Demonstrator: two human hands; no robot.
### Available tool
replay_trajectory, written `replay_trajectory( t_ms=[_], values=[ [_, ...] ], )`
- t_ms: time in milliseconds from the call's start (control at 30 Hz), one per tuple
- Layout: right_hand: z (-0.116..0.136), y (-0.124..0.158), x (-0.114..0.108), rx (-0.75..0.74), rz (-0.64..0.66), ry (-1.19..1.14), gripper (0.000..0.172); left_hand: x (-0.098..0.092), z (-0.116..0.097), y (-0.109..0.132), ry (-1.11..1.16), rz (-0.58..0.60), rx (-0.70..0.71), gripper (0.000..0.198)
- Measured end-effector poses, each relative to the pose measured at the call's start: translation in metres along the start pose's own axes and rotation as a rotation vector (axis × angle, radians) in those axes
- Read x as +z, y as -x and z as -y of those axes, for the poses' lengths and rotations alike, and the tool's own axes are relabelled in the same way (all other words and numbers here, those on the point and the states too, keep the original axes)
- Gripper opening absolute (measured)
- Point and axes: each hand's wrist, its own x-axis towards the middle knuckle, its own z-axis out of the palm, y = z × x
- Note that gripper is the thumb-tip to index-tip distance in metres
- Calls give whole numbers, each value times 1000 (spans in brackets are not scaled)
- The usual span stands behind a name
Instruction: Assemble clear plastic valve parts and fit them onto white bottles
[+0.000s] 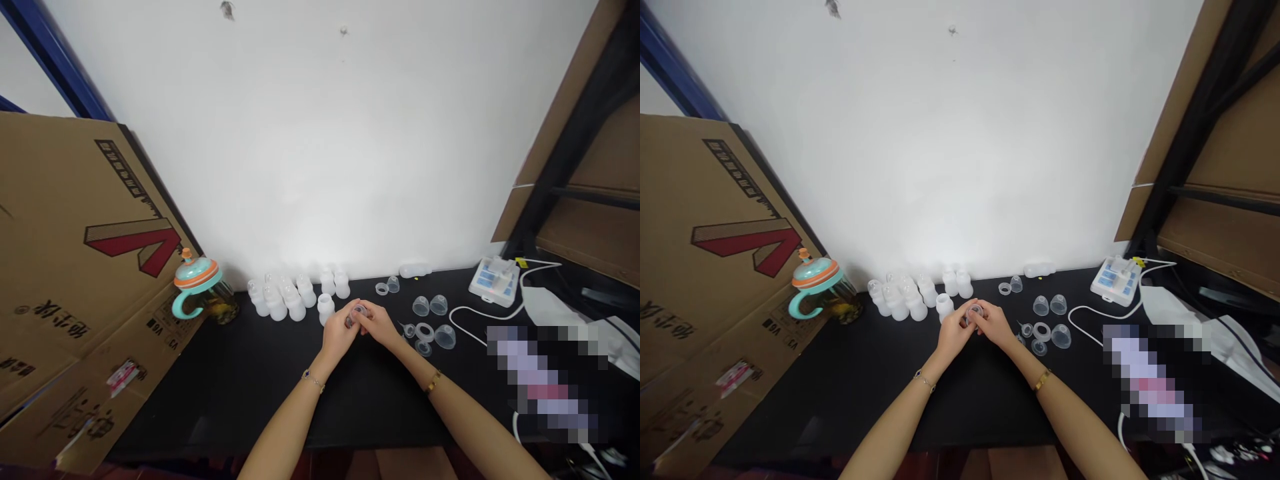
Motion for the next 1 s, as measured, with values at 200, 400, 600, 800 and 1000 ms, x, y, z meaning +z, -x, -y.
replay_trajectory(
  t_ms=[200, 400, 600, 800, 1000],
  values=[
    [-3, 2, 7, 28, 13, -42, 35, -1, 0, 0, -40, 7, 7, 47],
    [-2, 3, 10, 16, -31, -96, 31, -4, -3, 1, -55, 43, 49, 52],
    [0, 3, 8, -2, -60, 30, 31, -4, -3, 1, -105, 60, 77, 58],
    [0, 2, 9, 27, -33, -32, 33, -4, -3, 2, -147, 72, 48, 54],
    [-2, 2, 10, 47, -36, -107, 29, -3, -2, 2, -132, 58, 70, 53]
  ],
)
